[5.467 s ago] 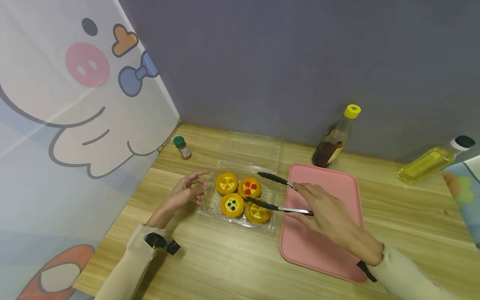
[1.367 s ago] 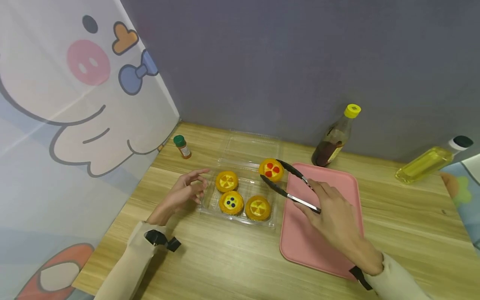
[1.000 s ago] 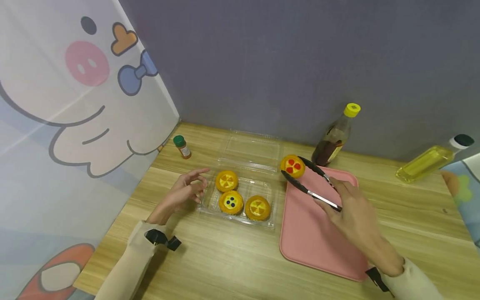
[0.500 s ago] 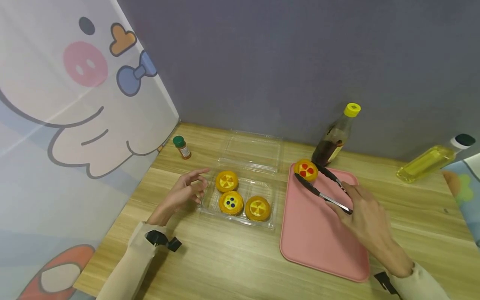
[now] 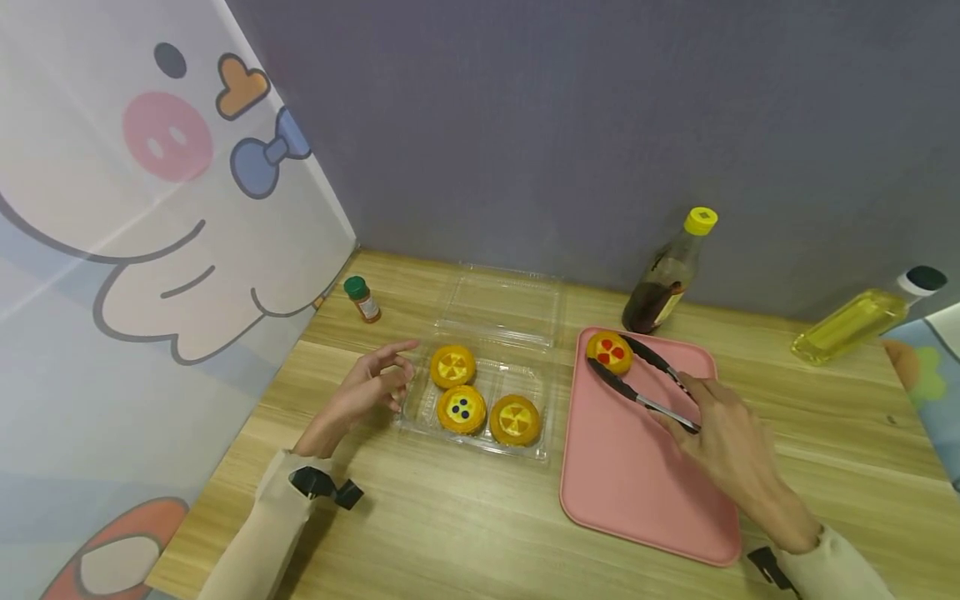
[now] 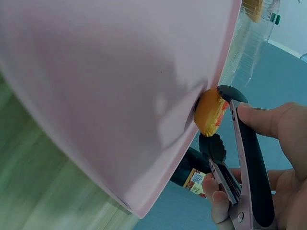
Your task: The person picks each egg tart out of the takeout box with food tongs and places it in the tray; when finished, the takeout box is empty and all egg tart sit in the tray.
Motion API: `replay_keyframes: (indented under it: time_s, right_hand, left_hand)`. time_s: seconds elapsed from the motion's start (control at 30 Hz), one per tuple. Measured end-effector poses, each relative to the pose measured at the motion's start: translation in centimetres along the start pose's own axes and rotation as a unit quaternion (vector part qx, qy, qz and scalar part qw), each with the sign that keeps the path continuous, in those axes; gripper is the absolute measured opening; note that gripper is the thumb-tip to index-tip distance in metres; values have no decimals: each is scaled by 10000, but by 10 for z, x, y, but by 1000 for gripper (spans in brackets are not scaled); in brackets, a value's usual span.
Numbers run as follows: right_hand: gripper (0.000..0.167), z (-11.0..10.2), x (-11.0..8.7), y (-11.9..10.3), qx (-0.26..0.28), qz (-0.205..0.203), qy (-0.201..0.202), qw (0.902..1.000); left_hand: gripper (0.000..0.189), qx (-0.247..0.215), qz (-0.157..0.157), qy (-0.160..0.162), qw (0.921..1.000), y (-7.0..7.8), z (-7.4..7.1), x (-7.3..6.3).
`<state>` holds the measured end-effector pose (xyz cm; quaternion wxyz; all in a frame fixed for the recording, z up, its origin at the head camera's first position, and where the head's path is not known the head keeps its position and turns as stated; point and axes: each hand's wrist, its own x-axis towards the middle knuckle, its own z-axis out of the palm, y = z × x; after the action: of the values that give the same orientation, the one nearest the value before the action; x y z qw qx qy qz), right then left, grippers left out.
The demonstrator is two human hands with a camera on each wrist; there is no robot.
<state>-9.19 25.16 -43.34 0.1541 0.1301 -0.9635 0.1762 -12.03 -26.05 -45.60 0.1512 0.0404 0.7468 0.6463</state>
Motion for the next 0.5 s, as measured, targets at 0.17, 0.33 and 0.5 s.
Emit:
replay_keyframes:
  time_s: [0.17,0.33,0.5]
  right_hand:
    - [69,2,1,-1,-11,-55,42,10000]
    - [67,4,3,0,63,-35,-62,10000]
    - [68,5,4,0,136,47,-126,9998]
  left_hand:
    - [56,-10,-13,-8,10000,0,1,0]
    - [56,5,-9,-13,10000,1,1,-1]
    - [56,15,-8,-6,10000,1,1,-1]
